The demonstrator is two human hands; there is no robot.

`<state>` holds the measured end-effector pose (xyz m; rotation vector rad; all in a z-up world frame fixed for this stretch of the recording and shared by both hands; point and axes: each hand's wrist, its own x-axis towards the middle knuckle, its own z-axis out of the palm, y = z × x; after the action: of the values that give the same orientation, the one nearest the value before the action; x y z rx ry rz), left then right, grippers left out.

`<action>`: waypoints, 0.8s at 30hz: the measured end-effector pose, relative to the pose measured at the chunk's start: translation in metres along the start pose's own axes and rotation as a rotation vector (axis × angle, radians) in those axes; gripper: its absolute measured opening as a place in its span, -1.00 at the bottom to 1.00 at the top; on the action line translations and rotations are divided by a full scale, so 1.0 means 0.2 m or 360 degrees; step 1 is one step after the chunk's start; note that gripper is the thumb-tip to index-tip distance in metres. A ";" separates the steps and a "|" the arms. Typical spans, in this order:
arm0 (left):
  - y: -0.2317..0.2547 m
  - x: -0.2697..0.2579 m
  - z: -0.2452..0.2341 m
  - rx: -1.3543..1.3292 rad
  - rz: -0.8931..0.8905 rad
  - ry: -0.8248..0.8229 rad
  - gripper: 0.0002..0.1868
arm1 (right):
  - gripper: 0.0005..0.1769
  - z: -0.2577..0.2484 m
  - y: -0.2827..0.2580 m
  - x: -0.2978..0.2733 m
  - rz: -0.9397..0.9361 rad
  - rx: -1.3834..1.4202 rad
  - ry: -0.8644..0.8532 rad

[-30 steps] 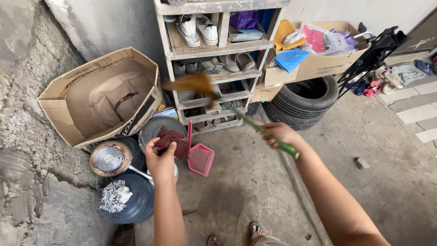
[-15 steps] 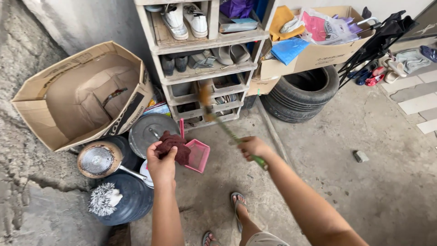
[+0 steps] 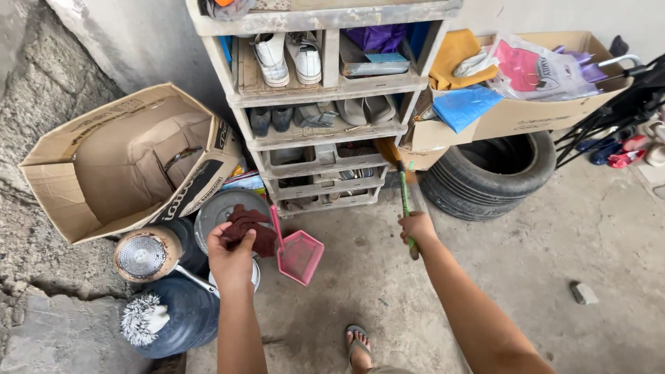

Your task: Cleaning a utility shoe rack and washing the cleaning cloth.

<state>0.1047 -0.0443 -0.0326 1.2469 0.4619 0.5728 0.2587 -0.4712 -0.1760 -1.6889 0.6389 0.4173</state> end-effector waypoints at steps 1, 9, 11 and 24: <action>-0.03 0.00 0.02 0.0013 -0.0007 0.0030 -0.51 | -0.69 -0.01 0.00 0.01 -0.0063 -0.0077 0.0135; -0.14 0.01 0.11 0.0070 -0.0002 0.0106 -0.49 | -0.65 0.45 -0.39 -0.55 0.0301 0.0192 -0.0900; -0.13 0.01 0.14 0.0062 0.0001 0.0117 -0.49 | -0.66 0.41 -0.46 -0.48 0.0511 0.0485 -0.1071; -0.05 -0.17 0.13 0.0719 0.0088 0.0261 -0.54 | -0.65 0.49 -0.15 -0.17 0.0069 0.0121 -0.0529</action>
<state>0.0957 -0.0878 -0.0340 1.6532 0.7235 0.6415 0.2582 -0.3650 -0.1539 -1.4919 0.4406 0.6791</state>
